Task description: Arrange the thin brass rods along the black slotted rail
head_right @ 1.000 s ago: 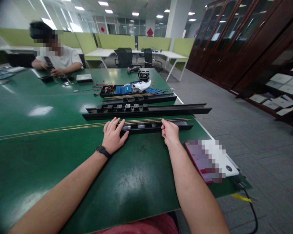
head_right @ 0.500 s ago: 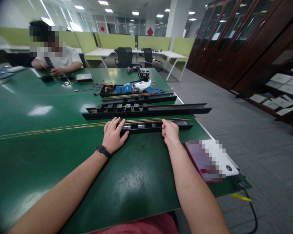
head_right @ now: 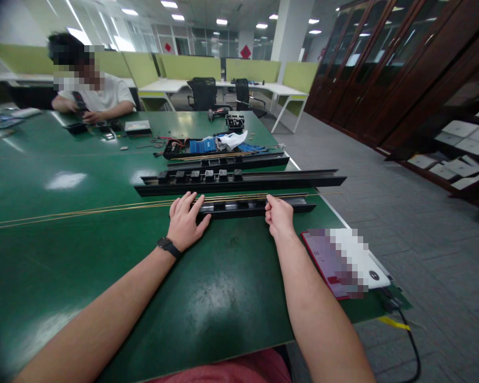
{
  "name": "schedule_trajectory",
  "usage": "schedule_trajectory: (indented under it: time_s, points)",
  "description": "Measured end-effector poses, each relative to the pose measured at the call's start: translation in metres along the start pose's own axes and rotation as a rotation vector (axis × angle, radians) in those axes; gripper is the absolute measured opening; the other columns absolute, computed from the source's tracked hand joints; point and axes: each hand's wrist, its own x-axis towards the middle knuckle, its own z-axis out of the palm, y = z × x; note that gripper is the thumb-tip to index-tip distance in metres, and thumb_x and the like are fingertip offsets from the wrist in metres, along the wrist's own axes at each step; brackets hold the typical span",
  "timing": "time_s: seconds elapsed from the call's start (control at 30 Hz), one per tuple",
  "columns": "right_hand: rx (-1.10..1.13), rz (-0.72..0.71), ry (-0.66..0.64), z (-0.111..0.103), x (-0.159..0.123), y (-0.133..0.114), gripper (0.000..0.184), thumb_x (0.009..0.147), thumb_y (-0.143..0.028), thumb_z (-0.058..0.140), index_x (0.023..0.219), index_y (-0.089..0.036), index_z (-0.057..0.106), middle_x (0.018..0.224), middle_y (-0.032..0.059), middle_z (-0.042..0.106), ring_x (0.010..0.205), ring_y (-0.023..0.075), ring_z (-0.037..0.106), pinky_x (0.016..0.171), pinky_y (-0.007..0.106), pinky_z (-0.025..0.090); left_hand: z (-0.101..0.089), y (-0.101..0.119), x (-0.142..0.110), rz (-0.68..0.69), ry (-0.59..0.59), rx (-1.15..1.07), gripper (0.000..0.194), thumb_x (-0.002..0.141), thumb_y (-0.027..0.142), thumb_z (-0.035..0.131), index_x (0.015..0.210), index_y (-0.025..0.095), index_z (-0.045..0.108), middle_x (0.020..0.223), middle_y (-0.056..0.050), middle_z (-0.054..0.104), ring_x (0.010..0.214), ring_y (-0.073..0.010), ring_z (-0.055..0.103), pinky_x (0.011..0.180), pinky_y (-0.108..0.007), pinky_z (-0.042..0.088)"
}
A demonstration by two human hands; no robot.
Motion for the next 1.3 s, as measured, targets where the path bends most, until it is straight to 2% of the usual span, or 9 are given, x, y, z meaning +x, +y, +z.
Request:
schedule_trajectory:
  time_s: [0.4,1.3]
  points:
    - [-0.018,-0.003,-0.022,-0.0005,-0.0001,0.0021,0.037,0.074,-0.031,0.087,0.069,-0.020,0.051,0.053,-0.0056,0.054,0.031,0.0044,0.039,0.026,0.015,0.020,0.0000,0.0005,0.0000,0.005,0.009,0.013,0.057,0.096,0.044,0.057,0.149,0.023,0.052,0.154,-0.015,0.051,0.151,-0.0315,0.037,0.125,-0.053,0.024]
    - [-0.005,-0.015,0.000,-0.0010,-0.0002,0.0008,0.035,0.079,-0.031,0.081,0.066,-0.019,0.051,0.055,-0.0038,0.056,0.032,0.0045,0.038,0.026,0.016,0.019,0.0000,0.0002,-0.0002,0.005,0.011,-0.001,0.057,0.096,0.043,0.057,0.149,0.024,0.051,0.153,-0.014,0.051,0.150,-0.0314,0.038,0.125,-0.053,0.024]
